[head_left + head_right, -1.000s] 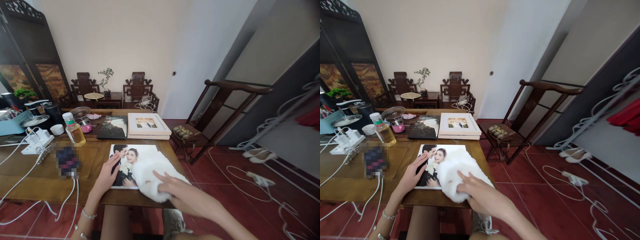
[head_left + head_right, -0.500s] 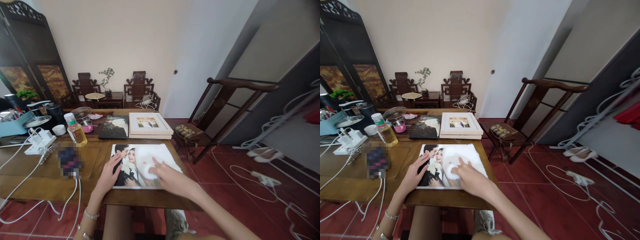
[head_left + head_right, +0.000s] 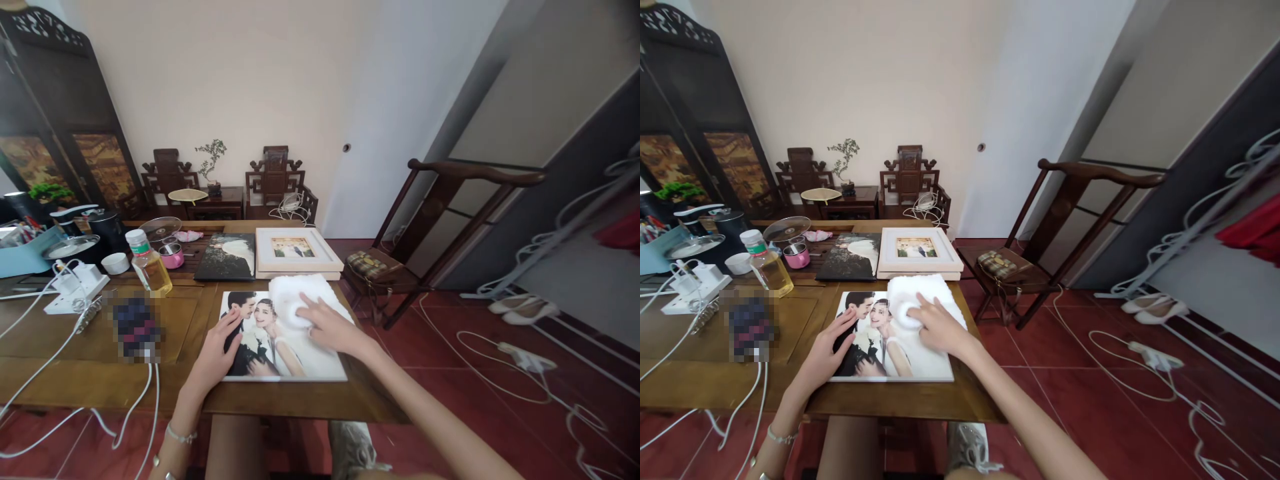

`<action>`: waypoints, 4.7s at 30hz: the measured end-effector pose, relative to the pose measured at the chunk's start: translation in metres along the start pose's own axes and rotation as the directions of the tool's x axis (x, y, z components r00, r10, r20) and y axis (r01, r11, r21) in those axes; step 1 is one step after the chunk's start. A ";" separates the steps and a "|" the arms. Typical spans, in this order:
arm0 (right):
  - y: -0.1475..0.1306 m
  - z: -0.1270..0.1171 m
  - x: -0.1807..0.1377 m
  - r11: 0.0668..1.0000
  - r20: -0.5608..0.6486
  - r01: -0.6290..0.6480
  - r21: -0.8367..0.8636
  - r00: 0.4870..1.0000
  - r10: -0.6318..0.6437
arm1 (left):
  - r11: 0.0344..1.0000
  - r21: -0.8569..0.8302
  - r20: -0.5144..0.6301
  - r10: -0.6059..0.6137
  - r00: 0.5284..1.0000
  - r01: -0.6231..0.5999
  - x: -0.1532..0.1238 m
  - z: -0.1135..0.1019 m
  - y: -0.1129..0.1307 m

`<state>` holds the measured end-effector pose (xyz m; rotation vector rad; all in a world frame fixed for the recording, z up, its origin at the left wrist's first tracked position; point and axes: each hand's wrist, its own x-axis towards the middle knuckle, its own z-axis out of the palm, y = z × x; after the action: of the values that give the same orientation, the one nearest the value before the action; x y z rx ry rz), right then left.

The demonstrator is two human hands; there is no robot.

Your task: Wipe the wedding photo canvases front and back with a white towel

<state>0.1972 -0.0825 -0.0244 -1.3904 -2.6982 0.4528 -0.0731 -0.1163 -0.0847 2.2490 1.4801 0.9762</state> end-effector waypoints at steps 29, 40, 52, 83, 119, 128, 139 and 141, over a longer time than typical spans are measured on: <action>-0.021 0.011 -0.009 0.993 -0.028 0.121 0.008 0.992 -0.121 | 0.999 0.010 0.003 -0.045 0.999 0.045 0.000 -0.001 0.000; -0.028 -0.022 -0.067 0.961 0.217 0.136 0.242 0.957 -0.191 | 1.000 0.009 0.021 -0.015 1.000 0.015 0.000 -0.003 0.007; -0.019 0.024 0.010 0.991 -0.198 0.134 0.019 0.972 -0.128 | 0.999 -0.015 0.008 -0.034 0.999 0.034 -0.001 -0.002 0.005; -0.073 -0.013 -0.046 0.974 0.140 0.228 -0.008 0.964 -0.224 | 0.999 -0.036 -0.001 -0.031 1.000 0.031 -0.001 -0.002 0.005; 0.011 0.003 0.003 0.948 -0.067 0.140 0.287 0.990 -0.126 | 1.000 0.015 0.008 -0.013 1.000 0.013 -0.002 0.000 0.002; -0.009 0.031 -0.005 0.978 -0.276 0.173 0.115 0.952 -0.135 | 1.000 -0.021 -0.027 -0.010 1.000 0.010 -0.001 0.000 0.001; -0.043 -0.002 -0.044 0.931 0.075 0.258 0.256 0.955 -0.286 | 1.000 0.017 -0.019 0.013 1.000 -0.012 -0.002 0.004 -0.003; -0.032 0.003 -0.015 0.948 -0.034 0.259 0.187 0.966 -0.257 | 1.000 0.013 -0.012 0.011 1.000 -0.011 -0.002 0.003 -0.002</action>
<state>0.1801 -0.1129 -0.0164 -0.9715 -2.6927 0.6563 -0.0729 -0.1168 -0.0887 2.2663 1.4856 0.9882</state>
